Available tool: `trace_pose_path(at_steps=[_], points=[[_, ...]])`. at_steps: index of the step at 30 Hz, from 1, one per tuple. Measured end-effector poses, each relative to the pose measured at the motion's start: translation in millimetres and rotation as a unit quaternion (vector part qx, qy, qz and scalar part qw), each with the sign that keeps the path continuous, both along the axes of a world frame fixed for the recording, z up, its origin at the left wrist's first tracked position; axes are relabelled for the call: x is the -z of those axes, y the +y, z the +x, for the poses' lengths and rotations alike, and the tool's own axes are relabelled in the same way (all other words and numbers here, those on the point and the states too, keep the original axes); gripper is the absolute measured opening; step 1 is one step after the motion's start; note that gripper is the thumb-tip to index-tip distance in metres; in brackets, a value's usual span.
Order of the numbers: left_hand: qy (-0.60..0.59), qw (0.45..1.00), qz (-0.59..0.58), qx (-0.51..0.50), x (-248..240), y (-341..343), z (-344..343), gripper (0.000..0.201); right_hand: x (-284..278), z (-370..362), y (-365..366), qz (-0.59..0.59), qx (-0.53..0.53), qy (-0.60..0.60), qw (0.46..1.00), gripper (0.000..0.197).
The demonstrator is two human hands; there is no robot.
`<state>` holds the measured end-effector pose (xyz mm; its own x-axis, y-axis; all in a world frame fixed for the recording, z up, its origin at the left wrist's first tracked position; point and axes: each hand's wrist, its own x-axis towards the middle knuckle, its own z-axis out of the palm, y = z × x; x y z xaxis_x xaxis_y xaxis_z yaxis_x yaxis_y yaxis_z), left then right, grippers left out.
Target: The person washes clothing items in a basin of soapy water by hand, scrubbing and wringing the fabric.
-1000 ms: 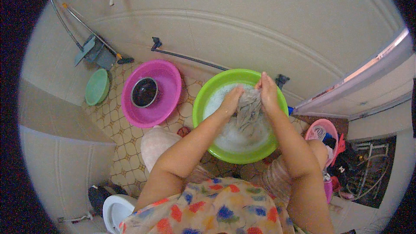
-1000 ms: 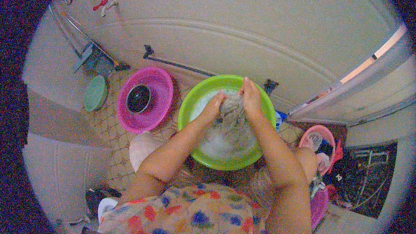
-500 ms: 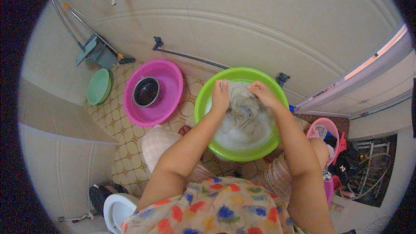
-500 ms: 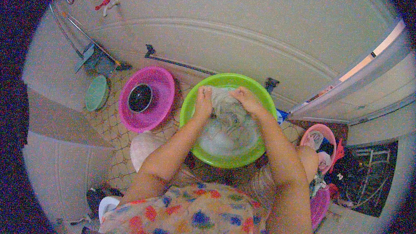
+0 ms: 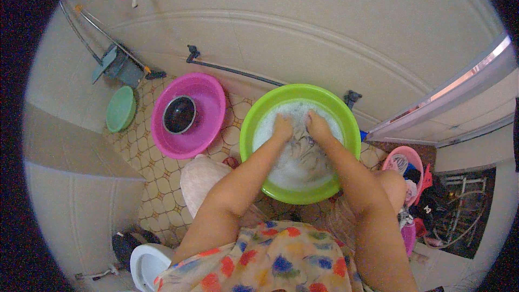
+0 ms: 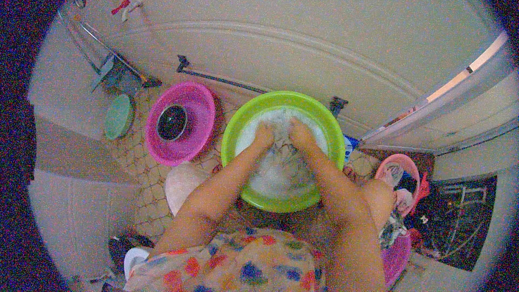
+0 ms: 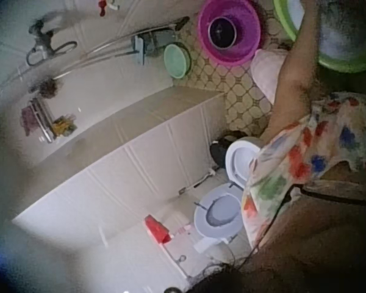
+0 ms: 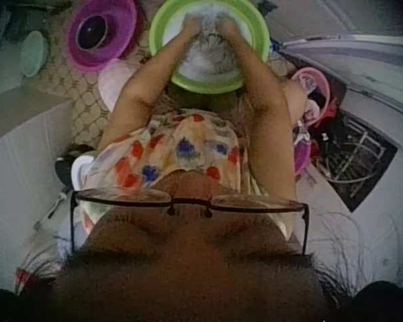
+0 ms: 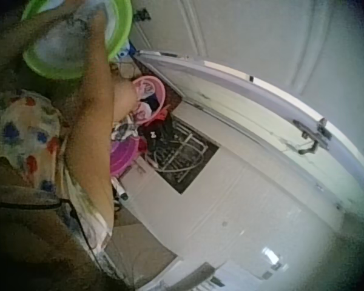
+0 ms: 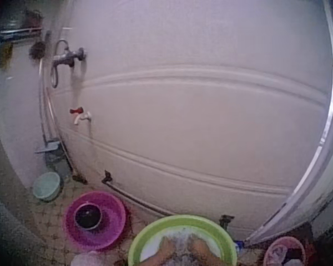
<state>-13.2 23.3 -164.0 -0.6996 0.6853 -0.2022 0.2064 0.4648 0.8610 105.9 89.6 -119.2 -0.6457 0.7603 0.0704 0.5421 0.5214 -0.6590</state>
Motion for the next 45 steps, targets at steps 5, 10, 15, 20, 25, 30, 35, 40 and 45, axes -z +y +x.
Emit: trace_pose_path(at_steps=[5, 10, 15, 20, 25, 30, 35, 40, 45], points=[[-0.478, 0.861, 0.159, 0.065, -21, -3, -5, 0.033, -47, -21, -45, 0.047, -0.031, 0.073, 0.996, 0.016], [-0.618, 0.743, 0.258, 0.004, -101, -13, 47, 0.038, -57, -18, -28, 0.218, -0.013, -0.034, 0.975, 0.016], [-0.604, 0.771, 0.202, -0.009, -111, -19, 46, 0.037, -93, -15, -36, 0.097, -0.013, -0.128, 0.987, 0.025], [-0.648, 0.744, 0.158, 0.043, -128, -27, 31, 0.038, -103, -17, -44, 0.139, -0.062, -0.164, 0.975, 0.029], [-0.659, 0.726, 0.195, 0.015, -141, -22, 53, 0.032, -92, -2, -10, -0.051, 0.059, -0.038, 0.996, 0.035], [-0.543, 0.828, 0.119, 0.082, -131, -29, 1, 0.031, -83, 9, 9, -0.238, 0.04, 0.201, 0.949, 0.034], [-0.166, 0.952, 0.07, 0.246, -142, -40, 8, 0.028, -90, 17, 5, -0.317, 0.043, 0.253, 0.913, 0.031], [-0.116, 0.946, 0.13, 0.272, -151, -42, 3, 0.022, -98, 19, 2, -0.293, 0.011, 0.222, 0.93, 0.038], [-0.439, 0.85, 0.25, 0.151, -181, -49, 3, 0.017, -82, 26, 0, -0.263, -0.106, -0.021, 0.959, 0.059]])
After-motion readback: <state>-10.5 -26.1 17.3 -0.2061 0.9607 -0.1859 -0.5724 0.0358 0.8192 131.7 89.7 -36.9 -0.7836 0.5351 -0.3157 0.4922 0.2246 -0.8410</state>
